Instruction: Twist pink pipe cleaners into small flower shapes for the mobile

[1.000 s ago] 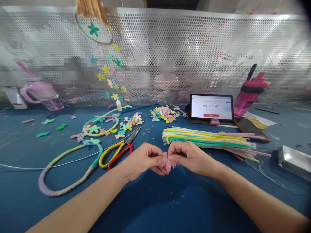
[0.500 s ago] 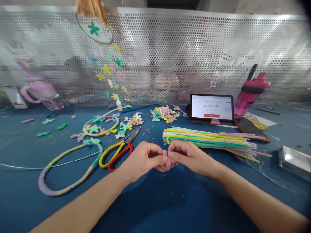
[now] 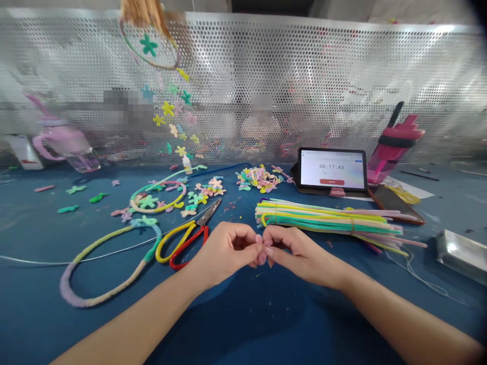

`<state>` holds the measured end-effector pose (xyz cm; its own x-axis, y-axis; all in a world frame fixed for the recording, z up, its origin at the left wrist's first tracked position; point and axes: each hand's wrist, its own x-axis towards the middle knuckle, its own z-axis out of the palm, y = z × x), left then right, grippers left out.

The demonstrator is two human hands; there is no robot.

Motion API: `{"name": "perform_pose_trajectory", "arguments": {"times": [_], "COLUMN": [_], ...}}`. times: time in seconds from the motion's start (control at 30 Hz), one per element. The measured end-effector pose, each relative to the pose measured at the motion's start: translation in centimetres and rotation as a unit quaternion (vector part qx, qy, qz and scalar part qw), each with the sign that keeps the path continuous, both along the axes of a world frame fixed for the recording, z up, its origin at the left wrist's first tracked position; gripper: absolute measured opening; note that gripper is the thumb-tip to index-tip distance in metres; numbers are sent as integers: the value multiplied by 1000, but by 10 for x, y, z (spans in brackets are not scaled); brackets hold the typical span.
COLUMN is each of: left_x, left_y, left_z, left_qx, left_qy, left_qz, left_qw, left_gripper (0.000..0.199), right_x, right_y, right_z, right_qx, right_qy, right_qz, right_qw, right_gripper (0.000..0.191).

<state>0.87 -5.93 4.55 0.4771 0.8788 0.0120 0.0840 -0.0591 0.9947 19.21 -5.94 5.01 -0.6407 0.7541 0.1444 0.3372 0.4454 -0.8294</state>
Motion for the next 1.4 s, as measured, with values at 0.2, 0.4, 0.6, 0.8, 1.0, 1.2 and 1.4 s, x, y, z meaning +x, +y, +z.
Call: {"name": "perform_pose_trajectory", "arguments": {"times": [0.2, 0.4, 0.6, 0.8, 1.0, 1.2, 1.4], "left_x": [0, -2, -5, -4, -4, -4, -6], "left_y": [2, 4, 6, 6, 5, 5, 4], "left_z": [-1, 3, 3, 2, 2, 2, 3], "left_qx": [6, -52, -30, -7, -7, -11, -15], "left_qy": [7, -25, -59, -83, -88, -83, -17], "left_qz": [-1, -24, -3, 10, 18, 26, -36], "left_qw": [1000, 998, 998, 997, 996, 996, 999], "left_gripper": [15, 21, 23, 23, 23, 25, 23], "right_x": [-2, 1, 0, -2, -5, -5, -1], "right_y": [1, 5, 8, 5, 1, 1, 5], "right_z": [-4, -8, -7, -8, -8, -11, -7], "right_qx": [5, -19, -47, -20, -10, -26, -28], "right_qy": [-6, 39, 89, 90, 86, 81, 74], "right_qz": [-31, -5, -1, -14, -5, 12, 1], "right_qw": [999, 999, 995, 996, 996, 996, 997], "right_gripper": [13, 12, 26, 26, 24, 22, 27]}}
